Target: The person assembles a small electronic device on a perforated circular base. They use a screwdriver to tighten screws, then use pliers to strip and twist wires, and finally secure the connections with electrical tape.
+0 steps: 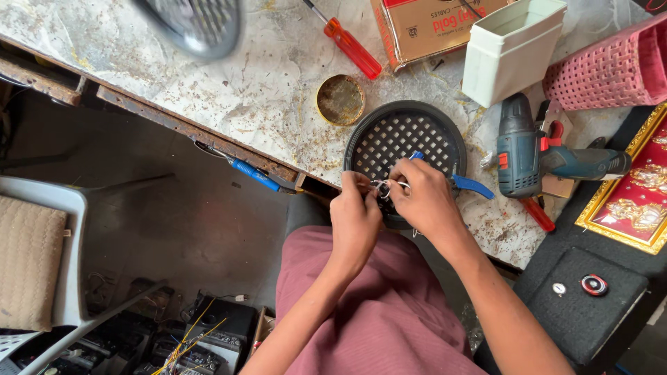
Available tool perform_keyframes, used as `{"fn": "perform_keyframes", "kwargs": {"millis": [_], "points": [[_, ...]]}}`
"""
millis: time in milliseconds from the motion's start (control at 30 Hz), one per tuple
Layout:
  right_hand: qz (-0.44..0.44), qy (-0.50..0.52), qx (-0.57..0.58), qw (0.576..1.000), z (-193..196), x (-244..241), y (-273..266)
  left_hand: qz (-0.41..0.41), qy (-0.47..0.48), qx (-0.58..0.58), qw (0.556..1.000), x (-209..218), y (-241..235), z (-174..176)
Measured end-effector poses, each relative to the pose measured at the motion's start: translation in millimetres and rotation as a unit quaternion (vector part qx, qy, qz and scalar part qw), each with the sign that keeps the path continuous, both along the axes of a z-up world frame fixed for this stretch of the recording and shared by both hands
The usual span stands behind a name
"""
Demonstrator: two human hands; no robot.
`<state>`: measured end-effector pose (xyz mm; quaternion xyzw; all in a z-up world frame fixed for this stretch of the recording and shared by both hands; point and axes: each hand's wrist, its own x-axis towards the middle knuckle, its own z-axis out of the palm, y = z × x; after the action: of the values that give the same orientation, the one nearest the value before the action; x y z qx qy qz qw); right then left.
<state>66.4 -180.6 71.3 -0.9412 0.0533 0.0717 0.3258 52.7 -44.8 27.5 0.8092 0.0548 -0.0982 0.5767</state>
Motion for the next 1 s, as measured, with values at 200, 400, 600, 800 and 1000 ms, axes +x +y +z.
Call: {"fn": "perform_keyframes", "kwargs": {"millis": [200, 400, 600, 800, 1000], "points": [[-0.025, 0.058, 0.027, 0.998, 1.7, -20.2, -13.9, -0.056, 0.044, -0.101, 0.992, -6.5, 3.6, -4.3], [-0.027, -0.004, 0.04, 0.999, 4.4, -40.6, -12.0, -0.108, 0.087, -0.107, 0.984, -3.5, 10.5, -0.5], [0.014, -0.099, -0.093, 0.991, 9.1, -56.2, 4.6, -0.089, 0.04, -0.093, 0.991, 0.5, 3.6, 1.2], [-0.023, -0.1, -0.071, 0.992, -7.6, -60.4, 4.6, -0.118, -0.003, 0.021, 0.993, -7.9, 3.2, 7.0], [-0.054, -0.055, 0.047, 0.996, 0.8, -63.4, -10.1, -0.131, -0.039, 0.021, 0.99, -11.4, 1.1, 9.9]]}}
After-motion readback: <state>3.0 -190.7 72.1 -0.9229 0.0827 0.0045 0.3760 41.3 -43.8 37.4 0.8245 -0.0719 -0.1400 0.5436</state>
